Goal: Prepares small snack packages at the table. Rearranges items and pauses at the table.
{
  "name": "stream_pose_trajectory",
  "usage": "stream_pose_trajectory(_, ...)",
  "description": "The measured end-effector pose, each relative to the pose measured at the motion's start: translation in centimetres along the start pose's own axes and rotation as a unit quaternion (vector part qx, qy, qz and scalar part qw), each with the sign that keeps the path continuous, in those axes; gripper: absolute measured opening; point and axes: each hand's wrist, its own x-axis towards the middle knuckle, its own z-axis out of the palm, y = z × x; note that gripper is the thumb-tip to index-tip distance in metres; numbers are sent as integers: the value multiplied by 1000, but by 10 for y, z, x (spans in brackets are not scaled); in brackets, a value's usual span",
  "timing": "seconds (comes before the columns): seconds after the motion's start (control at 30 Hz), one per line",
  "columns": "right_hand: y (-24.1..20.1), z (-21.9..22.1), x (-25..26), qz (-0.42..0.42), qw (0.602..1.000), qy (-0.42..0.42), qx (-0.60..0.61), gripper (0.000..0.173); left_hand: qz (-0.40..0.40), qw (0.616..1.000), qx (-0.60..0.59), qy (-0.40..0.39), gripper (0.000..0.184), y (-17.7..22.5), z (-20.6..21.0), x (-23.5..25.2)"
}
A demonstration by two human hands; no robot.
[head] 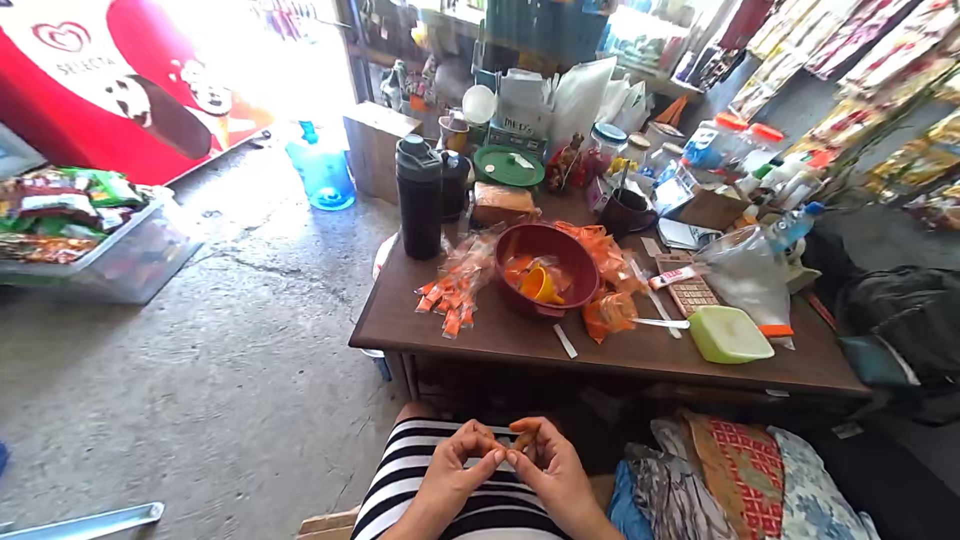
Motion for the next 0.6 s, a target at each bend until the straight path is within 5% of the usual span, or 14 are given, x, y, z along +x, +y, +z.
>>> stream_pose_trajectory(0.2,4,2,-3,3,1000,27,-12,13,24,1000,-5,10,1,-3,0,-2)
stream_pose_trajectory(0.6,3,4,-5,-2,1000,5,-18,25,72,997,30,16,9,-6,-2,-7)
